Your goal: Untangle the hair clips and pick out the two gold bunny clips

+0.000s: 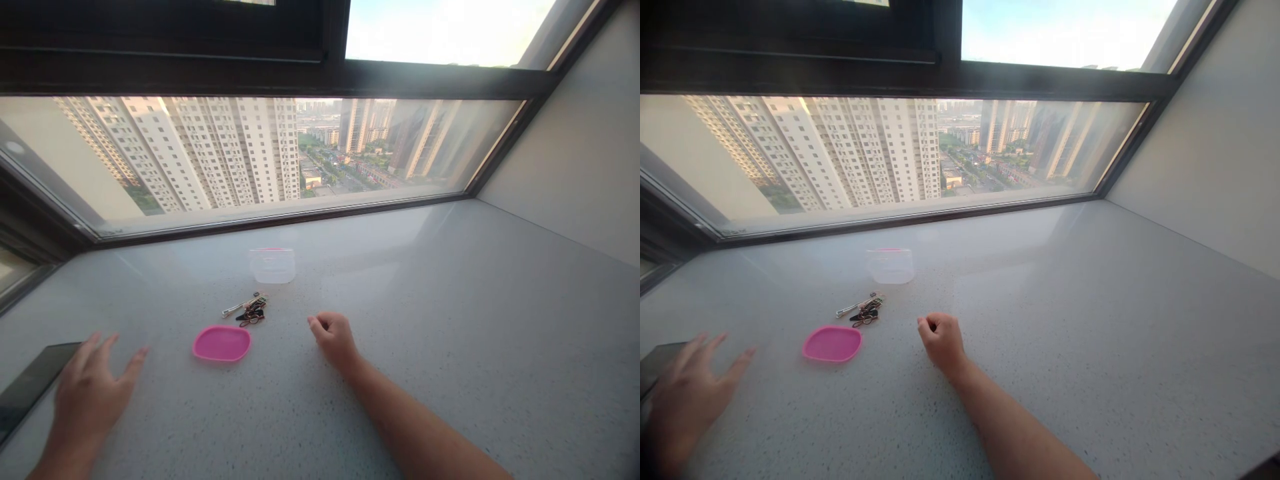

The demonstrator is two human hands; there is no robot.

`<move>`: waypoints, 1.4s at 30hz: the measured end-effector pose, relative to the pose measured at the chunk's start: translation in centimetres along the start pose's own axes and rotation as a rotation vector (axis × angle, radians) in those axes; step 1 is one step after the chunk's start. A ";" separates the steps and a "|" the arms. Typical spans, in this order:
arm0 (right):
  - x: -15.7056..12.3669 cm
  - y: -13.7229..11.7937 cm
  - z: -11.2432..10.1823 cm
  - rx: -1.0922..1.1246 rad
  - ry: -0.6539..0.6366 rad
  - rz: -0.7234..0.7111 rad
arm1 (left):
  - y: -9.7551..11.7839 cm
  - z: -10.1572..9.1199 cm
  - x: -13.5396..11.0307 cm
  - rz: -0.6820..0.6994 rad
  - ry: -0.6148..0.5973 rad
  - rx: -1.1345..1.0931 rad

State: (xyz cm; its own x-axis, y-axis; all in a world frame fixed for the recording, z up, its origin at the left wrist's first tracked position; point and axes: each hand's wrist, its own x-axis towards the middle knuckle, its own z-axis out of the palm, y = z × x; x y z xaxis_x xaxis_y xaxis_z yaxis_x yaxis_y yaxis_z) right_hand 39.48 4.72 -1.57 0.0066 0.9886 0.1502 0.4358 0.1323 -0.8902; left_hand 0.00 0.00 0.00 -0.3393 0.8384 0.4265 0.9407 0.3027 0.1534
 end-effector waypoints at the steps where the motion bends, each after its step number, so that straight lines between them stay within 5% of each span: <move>1: 0.0 0.0 0.0 0.000 0.000 0.000 | 1.1 0.6 0.4 0.074 0.037 -0.010; 4: 0.0 0.0 -0.1 0.003 -0.009 -0.005 | 4.2 1.7 0.6 0.233 -0.038 -0.063; 12: 0.0 0.0 -0.2 0.004 -0.021 -0.017 | 11.6 2.1 0.8 0.390 -0.195 -0.214; 19: 0.1 -0.1 -0.3 -0.001 -0.025 -0.026 | 15.2 1.5 1.4 0.593 -0.279 -0.274; 27: 0.1 -0.1 -0.2 0.007 -0.031 -0.023 | 14.9 1.4 2.5 0.533 -0.306 -0.282; 31: 0.2 -0.1 -0.3 0.010 -0.027 -0.026 | 13.2 1.1 3.7 0.341 -0.288 -0.253; 37: 0.2 -0.2 -0.3 0.019 -0.022 -0.026 | 9.6 1.2 3.4 0.059 -0.423 -0.366; 42: 0.2 -0.2 -0.2 0.033 -0.016 -0.026 | 10.4 2.3 2.2 0.135 -0.390 -0.438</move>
State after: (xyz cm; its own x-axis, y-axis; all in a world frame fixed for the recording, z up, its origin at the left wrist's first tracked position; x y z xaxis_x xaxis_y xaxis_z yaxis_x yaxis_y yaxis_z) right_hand 39.60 4.88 -1.24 -0.0190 0.9858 0.1670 0.4054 0.1603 -0.9000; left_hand 9.09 6.02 0.47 -0.1138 0.9860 0.1219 0.8601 0.0363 0.5088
